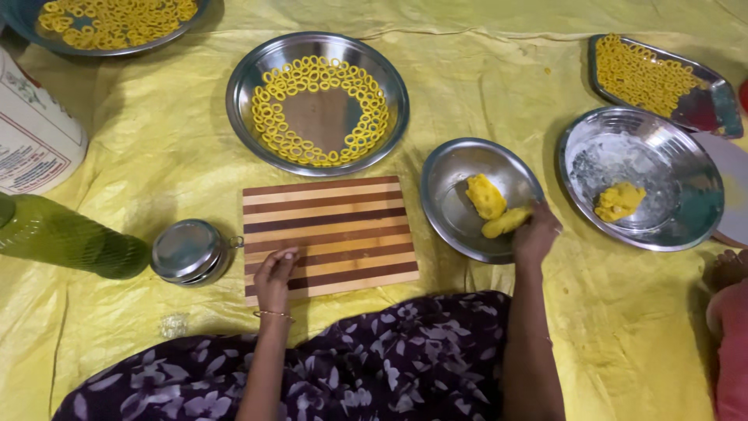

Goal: The person rolls yellow dough into thin ropes on a wooden board, then shapes them into small rings and places them into a metal tray. The process is repeated continuously with additional dough pieces.

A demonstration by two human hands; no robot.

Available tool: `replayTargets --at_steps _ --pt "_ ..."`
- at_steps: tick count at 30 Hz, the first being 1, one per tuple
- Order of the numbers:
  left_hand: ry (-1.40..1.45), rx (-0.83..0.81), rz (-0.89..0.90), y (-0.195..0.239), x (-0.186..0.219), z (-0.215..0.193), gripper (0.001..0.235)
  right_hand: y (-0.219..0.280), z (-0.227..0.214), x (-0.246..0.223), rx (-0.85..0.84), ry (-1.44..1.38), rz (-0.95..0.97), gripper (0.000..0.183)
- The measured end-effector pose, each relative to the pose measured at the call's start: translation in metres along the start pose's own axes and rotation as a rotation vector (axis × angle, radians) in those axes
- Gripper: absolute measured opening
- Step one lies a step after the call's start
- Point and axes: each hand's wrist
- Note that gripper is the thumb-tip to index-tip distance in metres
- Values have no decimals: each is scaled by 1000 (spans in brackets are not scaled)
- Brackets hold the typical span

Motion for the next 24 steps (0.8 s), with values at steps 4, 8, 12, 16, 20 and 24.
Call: replayTargets --at_steps 4,8,12,16,20,24 --pt "-28 1 -8 3 -6 -8 13 1 21 -1 -101 220 -88 37" --pt "-52 19 -28 5 -1 -6 13 3 24 -7 -230 338 99 25" --pt "-57 39 -43 10 7 -4 14 8 11 -22 -255 524 192 14" --pt "-56 35 -27 10 11 -1 15 18 -31 -53 -421 338 229 26" --pt "-58 35 -18 13 7 1 16 25 -70 -114 -381 67 267 42" --pt "14 -21 23 16 11 1 17 34 -104 -183 -117 -86 -35 39"
Point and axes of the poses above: each hand's wrist, its own y-axis away from the middle knuckle, its own z-axis out of the palm, x = y × z
